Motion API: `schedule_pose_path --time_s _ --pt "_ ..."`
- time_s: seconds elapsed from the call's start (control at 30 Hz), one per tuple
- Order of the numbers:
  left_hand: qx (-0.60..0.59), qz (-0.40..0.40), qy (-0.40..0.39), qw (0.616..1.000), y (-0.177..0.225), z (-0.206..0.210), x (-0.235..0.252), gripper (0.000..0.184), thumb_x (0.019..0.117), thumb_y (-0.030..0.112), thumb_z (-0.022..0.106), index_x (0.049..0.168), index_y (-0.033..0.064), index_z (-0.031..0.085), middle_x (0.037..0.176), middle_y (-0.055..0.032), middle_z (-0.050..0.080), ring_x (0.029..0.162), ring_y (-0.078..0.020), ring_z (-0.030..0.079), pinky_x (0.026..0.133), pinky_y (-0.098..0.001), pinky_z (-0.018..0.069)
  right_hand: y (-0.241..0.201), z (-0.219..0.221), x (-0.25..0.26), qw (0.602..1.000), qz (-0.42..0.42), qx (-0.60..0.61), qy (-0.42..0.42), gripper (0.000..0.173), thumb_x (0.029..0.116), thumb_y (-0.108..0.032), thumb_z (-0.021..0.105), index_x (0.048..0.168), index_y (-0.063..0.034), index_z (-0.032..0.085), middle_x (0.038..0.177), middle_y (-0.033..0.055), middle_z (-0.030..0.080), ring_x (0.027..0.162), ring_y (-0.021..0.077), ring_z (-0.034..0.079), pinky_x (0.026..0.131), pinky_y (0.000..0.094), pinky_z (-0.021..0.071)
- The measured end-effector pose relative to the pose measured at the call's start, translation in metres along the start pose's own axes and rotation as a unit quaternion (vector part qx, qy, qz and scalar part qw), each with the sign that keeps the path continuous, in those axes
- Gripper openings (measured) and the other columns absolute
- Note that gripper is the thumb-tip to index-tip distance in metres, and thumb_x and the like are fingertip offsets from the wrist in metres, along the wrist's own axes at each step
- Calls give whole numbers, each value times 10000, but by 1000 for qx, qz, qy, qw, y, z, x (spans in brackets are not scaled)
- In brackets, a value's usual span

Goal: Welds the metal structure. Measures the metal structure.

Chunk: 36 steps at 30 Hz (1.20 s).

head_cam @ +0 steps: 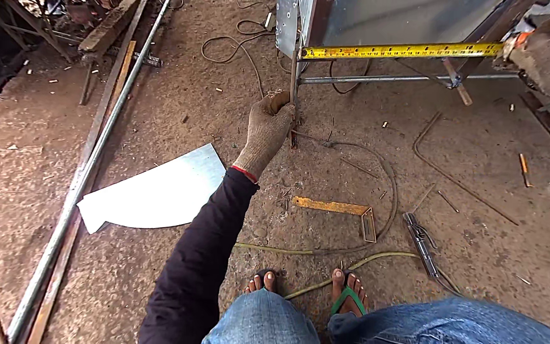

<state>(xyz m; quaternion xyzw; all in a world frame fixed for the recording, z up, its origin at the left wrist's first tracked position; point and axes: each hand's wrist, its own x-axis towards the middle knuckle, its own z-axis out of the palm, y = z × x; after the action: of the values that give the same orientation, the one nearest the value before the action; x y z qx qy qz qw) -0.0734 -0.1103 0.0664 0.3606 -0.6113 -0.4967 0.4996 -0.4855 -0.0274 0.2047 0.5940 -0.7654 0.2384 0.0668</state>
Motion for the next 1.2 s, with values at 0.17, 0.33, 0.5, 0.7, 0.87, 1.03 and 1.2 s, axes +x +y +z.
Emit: schedule_pose_path --time_s 0.17,0.33,0.5,0.7,0.87,1.03,1.2 --pt "44 1 11 999 1 2 0 171 1018 106 603 1114 7 705 858 -71 734 641 -151 671 550 -306 570 18 20 22 1000 -4 -24 -5 706 898 -688 532 1192 -52 624 1102 252 647 1008 408 634 837 679 475" --pt "35 2 14 999 -3 4 0 200 1019 98 594 1158 -3 695 858 -81 733 631 -164 664 546 -312 568 7 17 17 999 15 -34 -15 632 942 -597 549 1199 -24 612 1112 270 643 1023 420 630 850 672 472" --pt "53 4 22 998 -3 6 0 197 1017 109 600 1155 9 698 878 -69 736 661 -156 682 577 -322 589 -9 13 10 999 35 -32 -10 440 1009 -332 591 1168 77 599 1112 316 633 1015 440 617 870 636 465" --pt "93 24 37 995 -4 10 0 175 1002 134 622 1116 37 713 826 -33 732 623 -131 662 562 -326 574 -35 9 1 998 38 -44 2 481 997 -391 583 1095 80 588 1069 337 615 995 475 603 832 686 438" --pt "109 29 41 993 -4 10 0 174 994 145 632 1113 56 724 862 -16 748 699 -115 695 640 -333 600 -28 -2 4 998 7 -64 -12 406 1013 -314 566 1058 88 595 1047 332 627 976 471 617 815 673 449" --pt "75 22 29 997 -2 10 -1 165 1004 119 619 1103 34 720 833 -38 739 632 -139 673 568 -328 583 -15 -15 17 994 9 -101 -34 607 872 -668 530 1059 -114 693 1019 260 679 956 490 646 747 776 437" --pt "88 21 30 995 -2 9 -1 172 1002 126 611 1104 42 720 844 -35 744 664 -138 689 601 -342 598 -30 -25 15 996 10 -76 -55 586 877 -643 558 1054 -105 707 1016 277 672 958 506 635 752 786 415"
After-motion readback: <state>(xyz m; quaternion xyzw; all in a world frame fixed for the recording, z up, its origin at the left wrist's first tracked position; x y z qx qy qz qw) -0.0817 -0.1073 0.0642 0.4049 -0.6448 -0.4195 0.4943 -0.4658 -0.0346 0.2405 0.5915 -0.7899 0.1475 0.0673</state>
